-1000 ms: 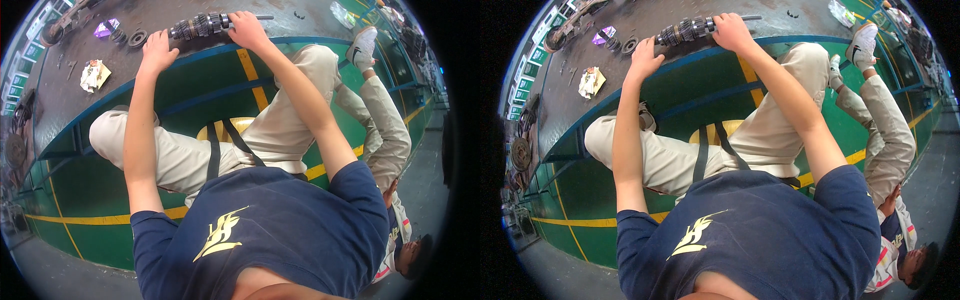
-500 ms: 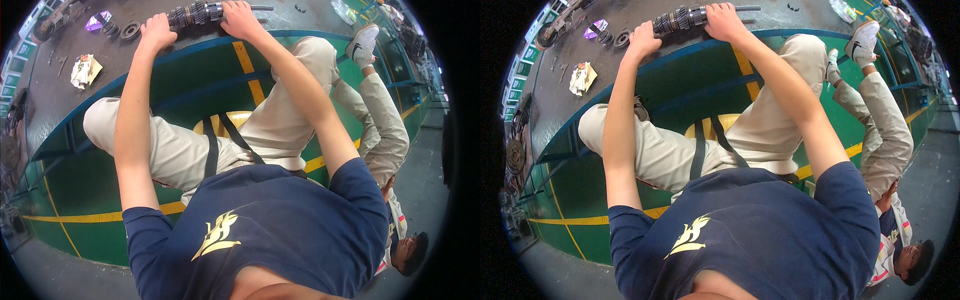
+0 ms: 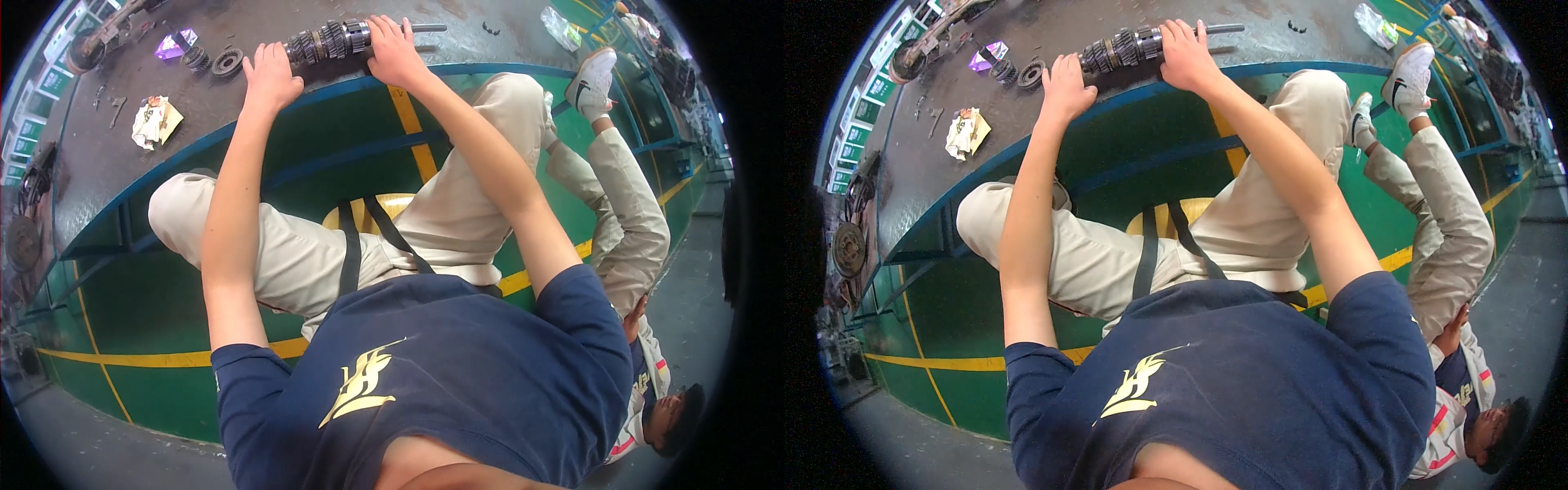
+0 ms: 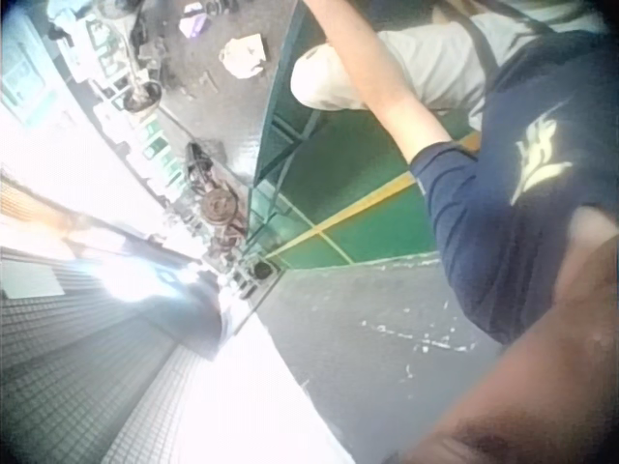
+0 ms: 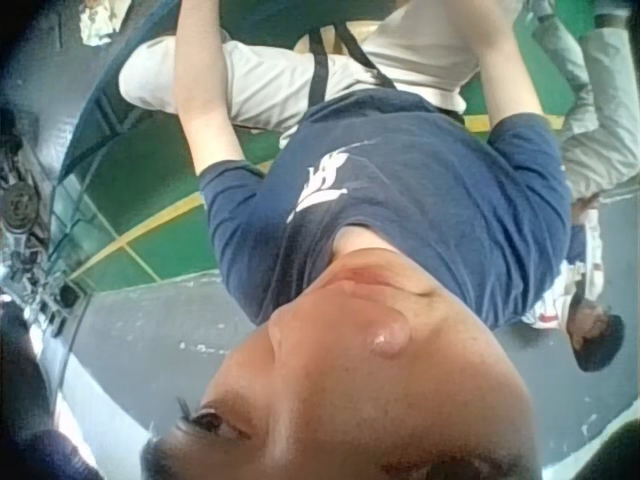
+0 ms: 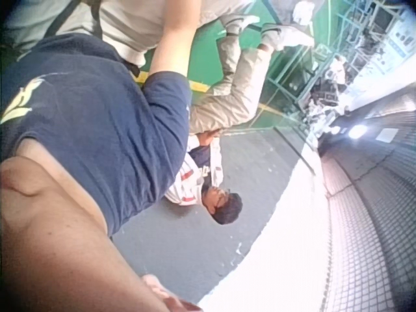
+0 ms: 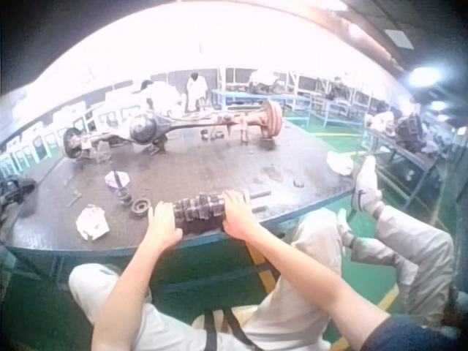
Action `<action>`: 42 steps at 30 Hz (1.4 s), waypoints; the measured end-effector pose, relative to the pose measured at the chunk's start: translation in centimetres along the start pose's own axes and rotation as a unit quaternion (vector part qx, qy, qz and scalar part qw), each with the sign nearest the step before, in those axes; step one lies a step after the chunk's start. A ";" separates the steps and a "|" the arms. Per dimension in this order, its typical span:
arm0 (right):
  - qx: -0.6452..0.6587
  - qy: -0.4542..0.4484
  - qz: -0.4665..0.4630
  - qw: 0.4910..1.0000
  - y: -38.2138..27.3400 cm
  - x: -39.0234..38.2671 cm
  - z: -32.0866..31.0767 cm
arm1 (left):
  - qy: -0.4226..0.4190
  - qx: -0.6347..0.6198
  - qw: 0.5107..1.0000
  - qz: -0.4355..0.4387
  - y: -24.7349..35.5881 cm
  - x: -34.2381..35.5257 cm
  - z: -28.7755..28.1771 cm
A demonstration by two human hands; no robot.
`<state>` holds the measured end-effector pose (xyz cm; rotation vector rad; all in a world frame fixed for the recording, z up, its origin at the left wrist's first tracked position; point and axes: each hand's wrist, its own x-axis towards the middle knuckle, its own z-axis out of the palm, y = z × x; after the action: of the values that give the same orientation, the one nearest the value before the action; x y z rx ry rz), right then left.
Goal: The person rotates a transmission gear shaft assembly by hand on a workbench, checking the individual gears and the central shaft.
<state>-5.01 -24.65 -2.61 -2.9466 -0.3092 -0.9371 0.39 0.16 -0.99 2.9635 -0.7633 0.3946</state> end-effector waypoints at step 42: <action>0.038 0.078 -0.014 0.996 1.5 0.4 1.8 | 0.045 -0.071 0.996 0.036 -1.0 1.2 0.7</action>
<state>-3.38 -25.85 -3.80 -2.7878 -0.3717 -1.1254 2.08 0.36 -1.37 2.7738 -0.8507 0.4536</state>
